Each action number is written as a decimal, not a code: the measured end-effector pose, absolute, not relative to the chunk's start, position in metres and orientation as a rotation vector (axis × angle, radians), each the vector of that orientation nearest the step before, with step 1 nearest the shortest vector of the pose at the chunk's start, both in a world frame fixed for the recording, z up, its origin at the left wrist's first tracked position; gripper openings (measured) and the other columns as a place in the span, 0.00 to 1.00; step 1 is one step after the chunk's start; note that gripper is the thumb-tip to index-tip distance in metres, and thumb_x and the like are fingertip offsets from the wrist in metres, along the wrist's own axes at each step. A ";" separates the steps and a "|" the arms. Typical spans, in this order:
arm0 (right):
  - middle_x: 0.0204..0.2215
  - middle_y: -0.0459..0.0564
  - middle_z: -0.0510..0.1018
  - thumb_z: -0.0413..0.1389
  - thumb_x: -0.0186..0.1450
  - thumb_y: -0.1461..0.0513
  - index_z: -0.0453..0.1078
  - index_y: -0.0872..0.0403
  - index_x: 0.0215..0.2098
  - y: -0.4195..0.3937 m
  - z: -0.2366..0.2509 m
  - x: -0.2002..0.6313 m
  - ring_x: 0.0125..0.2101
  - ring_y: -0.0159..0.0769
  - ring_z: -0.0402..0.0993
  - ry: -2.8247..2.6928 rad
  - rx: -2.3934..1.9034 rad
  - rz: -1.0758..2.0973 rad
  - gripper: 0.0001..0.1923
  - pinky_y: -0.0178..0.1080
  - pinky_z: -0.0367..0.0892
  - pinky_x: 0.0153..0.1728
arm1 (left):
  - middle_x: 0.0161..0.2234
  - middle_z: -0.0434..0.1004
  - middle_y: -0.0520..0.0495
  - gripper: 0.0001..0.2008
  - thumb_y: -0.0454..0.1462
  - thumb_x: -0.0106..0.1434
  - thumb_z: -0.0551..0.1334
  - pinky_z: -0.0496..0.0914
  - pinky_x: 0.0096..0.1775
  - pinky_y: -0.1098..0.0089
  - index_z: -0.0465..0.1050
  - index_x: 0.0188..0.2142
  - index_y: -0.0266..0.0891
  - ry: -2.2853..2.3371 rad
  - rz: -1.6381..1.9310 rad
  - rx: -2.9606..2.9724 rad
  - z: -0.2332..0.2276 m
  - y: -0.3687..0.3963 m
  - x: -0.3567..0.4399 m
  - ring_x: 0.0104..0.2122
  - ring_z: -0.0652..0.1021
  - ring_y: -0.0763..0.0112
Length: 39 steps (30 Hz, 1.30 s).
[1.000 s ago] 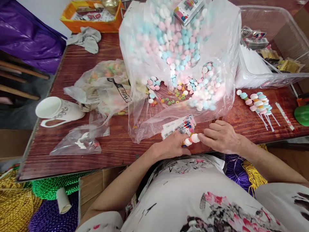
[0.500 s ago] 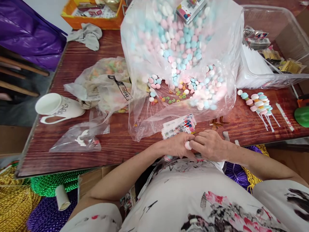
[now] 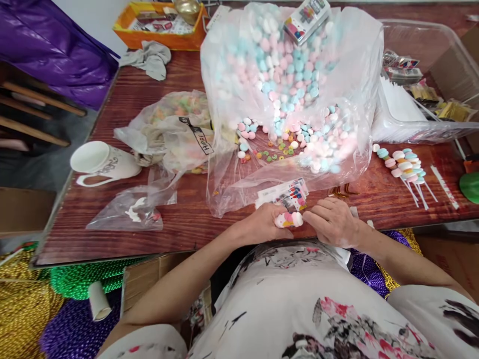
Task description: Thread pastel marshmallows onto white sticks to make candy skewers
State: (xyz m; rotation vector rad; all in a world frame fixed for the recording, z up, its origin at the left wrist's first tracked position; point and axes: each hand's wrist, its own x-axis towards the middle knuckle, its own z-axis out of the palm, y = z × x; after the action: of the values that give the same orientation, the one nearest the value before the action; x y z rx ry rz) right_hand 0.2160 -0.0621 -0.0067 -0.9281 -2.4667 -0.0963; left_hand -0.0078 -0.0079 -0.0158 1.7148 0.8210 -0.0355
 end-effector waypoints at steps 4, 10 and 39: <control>0.22 0.46 0.73 0.48 0.63 0.70 0.68 0.55 0.33 -0.066 -0.012 0.207 0.23 0.32 0.63 -2.438 -1.112 0.224 0.08 0.38 0.51 0.26 | 0.26 0.72 0.51 0.07 0.40 0.57 0.63 0.58 0.29 0.72 0.71 0.31 0.37 1.006 -0.014 2.166 -0.022 -0.017 -0.001 0.28 0.72 0.68; 0.22 0.45 0.74 0.48 0.67 0.66 0.69 0.54 0.33 -0.064 -0.003 0.218 0.23 0.29 0.65 -2.307 -1.290 0.599 0.09 0.34 0.52 0.28 | 0.28 0.76 0.46 0.05 0.33 0.60 0.58 0.61 0.30 0.69 0.72 0.34 0.37 1.217 0.084 2.597 -0.037 -0.024 -0.013 0.30 0.76 0.63; 0.24 0.48 0.72 0.48 0.62 0.71 0.67 0.55 0.33 -0.052 -0.010 0.191 0.24 0.33 0.61 -2.498 -1.067 0.271 0.08 0.37 0.48 0.28 | 0.28 0.76 0.51 0.08 0.39 0.56 0.66 0.65 0.33 0.72 0.75 0.33 0.36 1.000 0.318 1.857 -0.024 -0.032 0.008 0.30 0.73 0.70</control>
State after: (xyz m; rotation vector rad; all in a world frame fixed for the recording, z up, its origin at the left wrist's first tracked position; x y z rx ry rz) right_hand 0.1905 -0.0522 -0.0100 -1.0670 -2.4979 0.2713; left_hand 0.0079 -0.0324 -0.0245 1.8575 1.0005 0.3175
